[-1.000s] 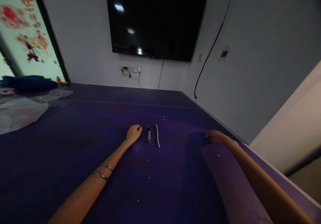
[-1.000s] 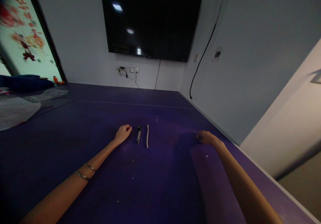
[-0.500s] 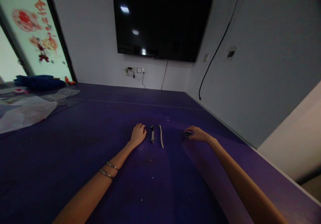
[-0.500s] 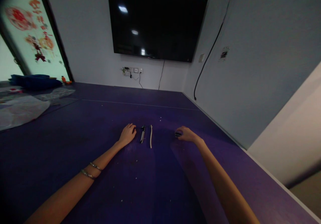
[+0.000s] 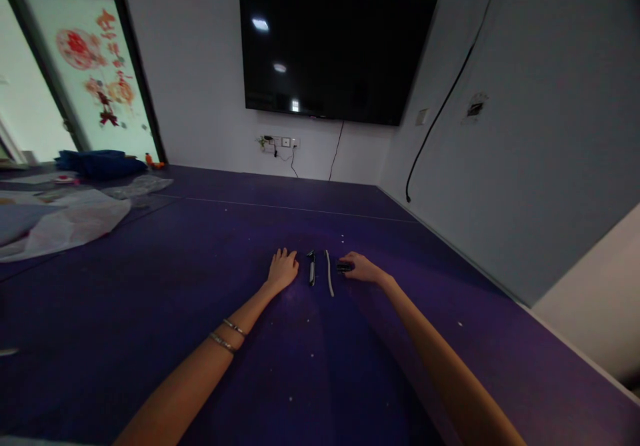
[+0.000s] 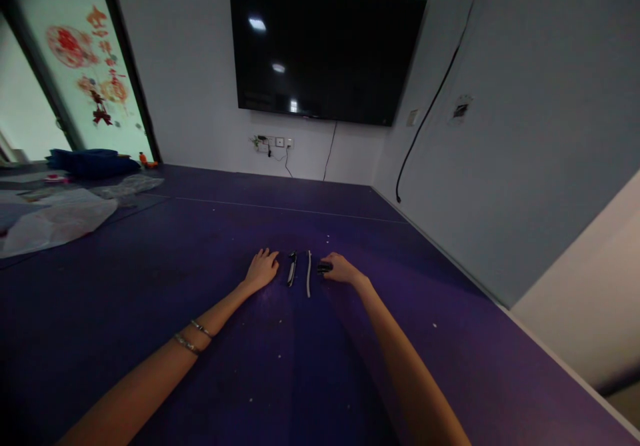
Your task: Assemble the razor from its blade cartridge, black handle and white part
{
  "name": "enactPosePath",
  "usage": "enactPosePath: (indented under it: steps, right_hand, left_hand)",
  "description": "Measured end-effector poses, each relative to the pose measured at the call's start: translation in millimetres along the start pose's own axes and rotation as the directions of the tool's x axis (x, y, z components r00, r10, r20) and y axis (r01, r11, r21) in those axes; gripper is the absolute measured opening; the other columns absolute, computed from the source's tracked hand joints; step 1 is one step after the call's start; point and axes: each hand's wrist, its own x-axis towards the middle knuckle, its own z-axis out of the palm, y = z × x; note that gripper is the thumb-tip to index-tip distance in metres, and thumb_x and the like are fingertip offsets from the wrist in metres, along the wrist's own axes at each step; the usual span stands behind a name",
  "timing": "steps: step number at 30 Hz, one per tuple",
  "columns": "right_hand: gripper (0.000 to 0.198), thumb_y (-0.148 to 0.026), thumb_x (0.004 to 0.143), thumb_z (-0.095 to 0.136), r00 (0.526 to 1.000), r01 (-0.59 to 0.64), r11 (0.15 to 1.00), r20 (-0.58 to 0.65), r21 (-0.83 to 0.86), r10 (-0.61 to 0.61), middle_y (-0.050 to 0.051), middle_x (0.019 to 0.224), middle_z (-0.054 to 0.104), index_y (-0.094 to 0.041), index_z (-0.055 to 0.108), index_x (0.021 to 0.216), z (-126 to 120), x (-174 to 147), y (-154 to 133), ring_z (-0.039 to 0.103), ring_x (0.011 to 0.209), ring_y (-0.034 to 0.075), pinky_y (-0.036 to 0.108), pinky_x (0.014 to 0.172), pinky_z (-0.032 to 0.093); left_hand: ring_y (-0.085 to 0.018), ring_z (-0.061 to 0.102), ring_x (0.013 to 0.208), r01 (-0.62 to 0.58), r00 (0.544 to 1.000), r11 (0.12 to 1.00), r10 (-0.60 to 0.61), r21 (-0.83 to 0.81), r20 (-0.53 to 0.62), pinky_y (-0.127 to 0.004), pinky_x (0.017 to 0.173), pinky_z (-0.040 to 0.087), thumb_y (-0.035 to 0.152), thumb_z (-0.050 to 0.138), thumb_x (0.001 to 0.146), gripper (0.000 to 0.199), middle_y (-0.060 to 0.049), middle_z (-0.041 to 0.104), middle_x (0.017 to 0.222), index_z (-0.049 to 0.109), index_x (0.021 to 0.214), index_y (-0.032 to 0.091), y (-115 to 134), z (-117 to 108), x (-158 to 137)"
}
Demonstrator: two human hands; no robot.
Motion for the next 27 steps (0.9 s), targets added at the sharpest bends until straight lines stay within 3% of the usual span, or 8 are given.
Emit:
enactPosePath:
  steps: [5, 9, 13, 19, 23, 27]
  right_hand:
    - [0.043, -0.022, 0.074, 0.053, 0.991, -0.030, 0.999, -0.134, -0.017, 0.027, 0.011, 0.114, 0.058, -0.015, 0.057, 0.116, 0.5, -6.5, 8.7, 0.053, 0.106, 0.020, 0.032, 0.094, 0.038]
    - [0.040, -0.019, 0.083, 0.039, 0.952, -0.184, 0.979, -0.262, -0.089, 0.156, 0.012, 0.120, 0.056, -0.013, 0.054, 0.119, 6.1, -20.5, 29.8, 0.049, 0.113, 0.019, 0.033, 0.098, 0.034]
    - [0.040, -0.021, 0.085, 0.035, 0.923, -0.305, 0.940, -0.289, -0.154, 0.252, 0.012, 0.124, 0.054, -0.013, 0.054, 0.120, 16.7, -36.8, 47.0, 0.046, 0.117, 0.020, 0.033, 0.098, 0.034]
    - [0.041, -0.021, 0.086, 0.033, 0.914, -0.337, 0.922, -0.303, -0.189, 0.272, 0.010, 0.127, 0.051, -0.014, 0.056, 0.119, 23.8, -43.5, 50.6, 0.045, 0.119, 0.019, 0.033, 0.099, 0.034]
    - [0.040, -0.022, 0.085, 0.034, 0.908, -0.345, 0.925, -0.306, -0.159, 0.286, 0.008, 0.128, 0.051, -0.016, 0.056, 0.118, 23.6, -42.3, 49.7, 0.044, 0.119, 0.018, 0.033, 0.100, 0.033]
    - [0.041, -0.022, 0.085, 0.034, 0.913, -0.318, 0.935, -0.314, -0.155, 0.259, 0.009, 0.126, 0.052, -0.015, 0.056, 0.118, 23.4, -43.1, 49.8, 0.045, 0.119, 0.018, 0.033, 0.101, 0.033]
  left_hand:
    - [-0.030, 0.032, 0.127, -0.003, 1.000, 1.000, 0.003, 0.012, 0.010, -0.044, 0.100, 0.028, 0.025, 0.032, 0.086, 0.043, -0.017, 0.040, 0.134, 0.045, 0.126, 0.014, -0.7, 0.2, -0.4]
    - [-0.031, 0.026, 0.129, 0.004, 1.000, 1.000, -0.004, 0.027, -0.001, -0.046, 0.101, 0.026, 0.022, 0.030, 0.085, 0.046, -0.019, 0.033, 0.139, 0.041, 0.128, 0.009, -1.4, 1.2, -1.0]
    - [-0.029, 0.029, 0.129, -0.015, 0.999, 0.999, 0.014, 0.034, 0.036, -0.046, 0.101, 0.025, 0.021, 0.028, 0.086, 0.044, -0.018, 0.037, 0.136, 0.044, 0.126, 0.011, -2.1, 1.9, -1.3]
    - [-0.028, 0.030, 0.128, 0.008, 0.999, 1.000, -0.008, 0.005, 0.046, -0.045, 0.101, 0.027, 0.020, 0.030, 0.085, 0.043, -0.018, 0.039, 0.135, 0.045, 0.124, 0.009, -2.5, -0.9, 1.3]
    - [-0.027, 0.034, 0.126, 0.043, 0.996, 0.999, -0.041, -0.023, 0.073, -0.043, 0.100, 0.030, 0.019, 0.031, 0.085, 0.041, -0.018, 0.041, 0.134, 0.048, 0.120, 0.009, 7.9, -19.7, -4.5]
    - [-0.029, 0.031, 0.128, -0.125, 0.987, 0.992, 0.125, -0.009, 0.104, -0.041, 0.102, 0.028, 0.022, 0.038, 0.082, 0.040, -0.019, 0.039, 0.135, 0.051, 0.116, 0.007, 40.5, -66.1, -36.7]
